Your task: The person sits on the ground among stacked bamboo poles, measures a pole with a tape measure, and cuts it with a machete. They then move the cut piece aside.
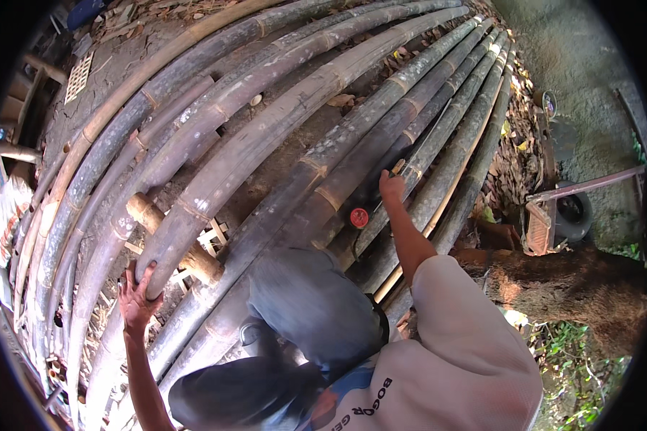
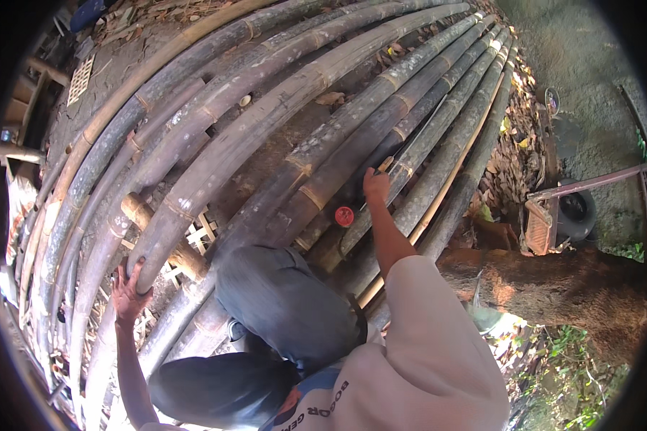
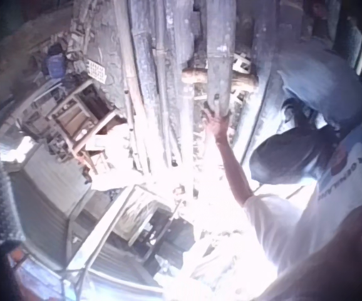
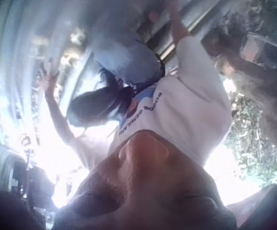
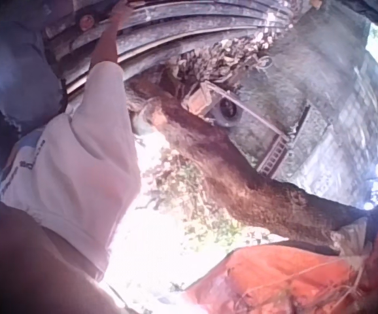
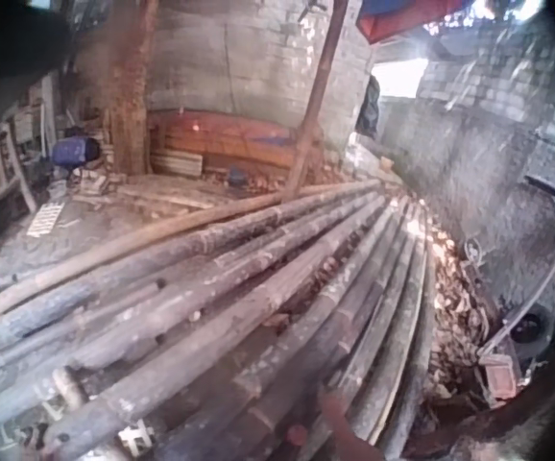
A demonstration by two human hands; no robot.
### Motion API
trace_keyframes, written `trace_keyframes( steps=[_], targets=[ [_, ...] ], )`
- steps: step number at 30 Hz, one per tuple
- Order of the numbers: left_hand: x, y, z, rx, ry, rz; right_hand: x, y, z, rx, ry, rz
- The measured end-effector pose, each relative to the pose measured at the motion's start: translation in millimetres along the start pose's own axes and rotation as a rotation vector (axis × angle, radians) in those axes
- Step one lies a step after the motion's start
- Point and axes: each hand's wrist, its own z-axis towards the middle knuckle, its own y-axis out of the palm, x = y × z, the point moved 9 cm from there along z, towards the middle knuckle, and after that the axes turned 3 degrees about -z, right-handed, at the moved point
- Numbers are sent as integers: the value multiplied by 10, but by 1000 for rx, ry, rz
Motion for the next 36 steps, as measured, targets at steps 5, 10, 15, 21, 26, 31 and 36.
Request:
trace_keyframes(
  steps=[5, 10, 15, 21, 26, 31, 36],
  targets=[
    [-159, 52, -171, -69, -97, 34, -604, -254, -905, 6, 123, 882],
    [-198, 64, -101, -119, -71, 5, -1330, -1167, -1911, -127, 130, 1342],
    [-154, -16, -121, -81, -23, 31, -1994, -2131, -2821, -48, -155, 1442],
    [-143, 12, -159, -88, -2, 56, -2694, -3177, -3886, -421, -381, 1585],
    [-193, 94, -192, -73, 29, 16, -2713, -3264, -4898, -490, -424, 1374],
    [-322, 69, -241, -10, 31, -22, -2550, -3212, -5482, -352, -428, 1162],
    [-361, -41, -270, -91, 22, -89, -2101, -2365, -5732, -427, -305, 1029]
  ],
)
